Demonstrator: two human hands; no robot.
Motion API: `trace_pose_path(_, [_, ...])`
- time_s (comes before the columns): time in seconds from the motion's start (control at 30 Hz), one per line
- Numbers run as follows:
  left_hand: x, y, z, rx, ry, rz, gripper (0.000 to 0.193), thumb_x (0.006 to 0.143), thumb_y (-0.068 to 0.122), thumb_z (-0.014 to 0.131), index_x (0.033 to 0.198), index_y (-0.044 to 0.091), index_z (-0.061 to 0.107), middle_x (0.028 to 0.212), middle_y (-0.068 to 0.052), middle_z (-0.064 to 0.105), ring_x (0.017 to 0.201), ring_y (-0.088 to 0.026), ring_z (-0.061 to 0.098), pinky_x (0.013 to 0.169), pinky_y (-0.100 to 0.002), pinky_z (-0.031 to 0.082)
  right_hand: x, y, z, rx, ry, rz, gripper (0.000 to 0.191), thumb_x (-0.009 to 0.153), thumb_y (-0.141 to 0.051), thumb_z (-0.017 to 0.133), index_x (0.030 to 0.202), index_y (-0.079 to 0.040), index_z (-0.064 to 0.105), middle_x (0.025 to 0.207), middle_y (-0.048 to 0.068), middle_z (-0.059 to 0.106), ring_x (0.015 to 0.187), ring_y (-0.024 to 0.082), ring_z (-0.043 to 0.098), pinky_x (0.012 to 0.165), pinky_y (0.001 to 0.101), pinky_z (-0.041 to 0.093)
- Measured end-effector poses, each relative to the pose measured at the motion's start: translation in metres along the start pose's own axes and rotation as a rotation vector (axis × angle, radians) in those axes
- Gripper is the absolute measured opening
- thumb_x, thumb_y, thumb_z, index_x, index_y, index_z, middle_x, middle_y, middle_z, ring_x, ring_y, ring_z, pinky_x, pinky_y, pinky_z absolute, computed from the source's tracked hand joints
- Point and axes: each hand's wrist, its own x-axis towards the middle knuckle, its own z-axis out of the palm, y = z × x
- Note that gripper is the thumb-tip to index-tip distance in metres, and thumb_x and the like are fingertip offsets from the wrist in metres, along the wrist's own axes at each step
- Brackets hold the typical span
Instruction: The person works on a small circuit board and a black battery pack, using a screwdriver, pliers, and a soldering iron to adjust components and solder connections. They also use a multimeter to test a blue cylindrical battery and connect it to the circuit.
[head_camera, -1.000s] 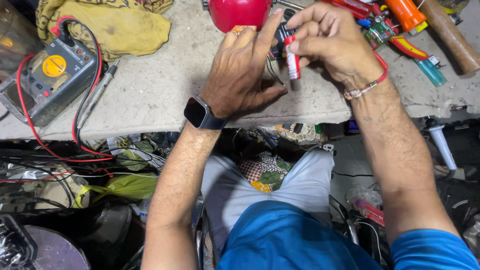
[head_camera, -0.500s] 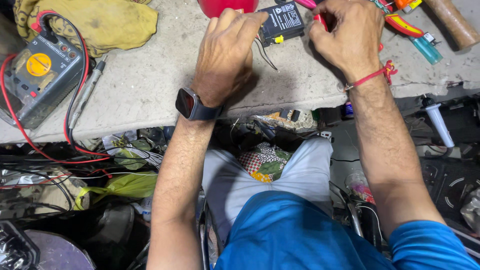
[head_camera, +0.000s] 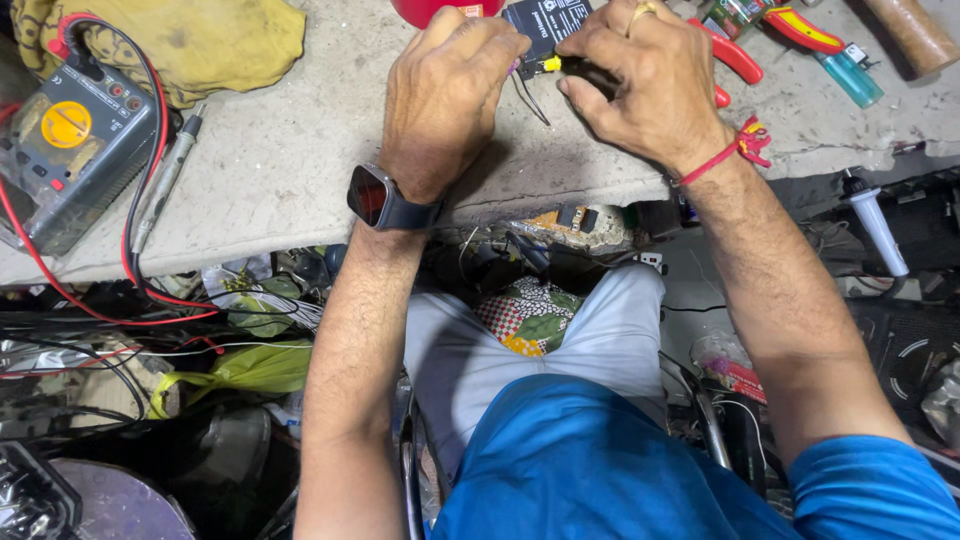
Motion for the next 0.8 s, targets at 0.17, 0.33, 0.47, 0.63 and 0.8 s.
trace_pose_path(0.17, [0.001,0.003,-0.002,-0.044,0.008,-0.006,0.014,0.102,0.011,0.074,0.114,0.005,0.074,0.112,-0.006,0.072,0.103,-0.028,0.066,0.086,-0.040,0.056,0.006,-0.003,0.002,-0.119,-0.066,-0.022,0.018,0.091,-0.012,0.085,0.105,-0.008,0.074,0.103,0.003,0.065,0.095,0.024,0.061,0.075,0.0389,0.050])
trace_pose_path(0.33, [0.003,0.008,-0.001,-0.041,0.015,-0.017,0.012,0.101,0.007,0.071,0.113,0.005,0.070,0.113,-0.008,0.070,0.110,-0.030,0.062,0.094,-0.044,0.049,0.001,0.002,0.001,-0.091,-0.010,-0.078,0.017,0.094,-0.008,0.082,0.102,-0.006,0.067,0.107,0.005,0.063,0.104,0.027,0.061,0.084,0.0419,0.047])
trace_pose_path(0.47, [0.001,0.011,-0.001,0.023,-0.005,0.034,0.014,0.098,0.004,0.070,0.111,0.007,0.067,0.117,-0.008,0.069,0.115,-0.029,0.058,0.099,-0.046,0.041,-0.009,0.007,0.003,-0.068,-0.061,0.003,0.035,0.089,-0.002,0.074,0.122,-0.006,0.065,0.111,0.008,0.062,0.108,0.029,0.059,0.096,0.0456,0.045])
trace_pose_path(0.63, [0.008,0.013,0.006,0.132,-0.095,0.118,0.027,0.095,0.007,0.073,0.121,0.004,0.069,0.121,-0.008,0.067,0.118,-0.029,0.057,0.101,-0.048,0.039,-0.016,0.011,0.005,-0.121,-0.125,0.058,0.047,0.091,-0.008,0.076,0.137,-0.006,0.062,0.118,0.012,0.065,0.114,0.034,0.060,0.095,0.0507,0.043])
trace_pose_path(0.8, [0.013,0.010,0.013,0.177,-0.122,0.140,0.034,0.089,0.014,0.080,0.121,0.007,0.073,0.123,-0.005,0.066,0.120,-0.026,0.057,0.101,-0.050,0.035,-0.018,0.018,0.007,-0.084,-0.172,0.063,0.048,0.097,-0.012,0.075,0.143,-0.009,0.060,0.125,0.014,0.068,0.121,0.036,0.061,0.099,0.0547,0.043])
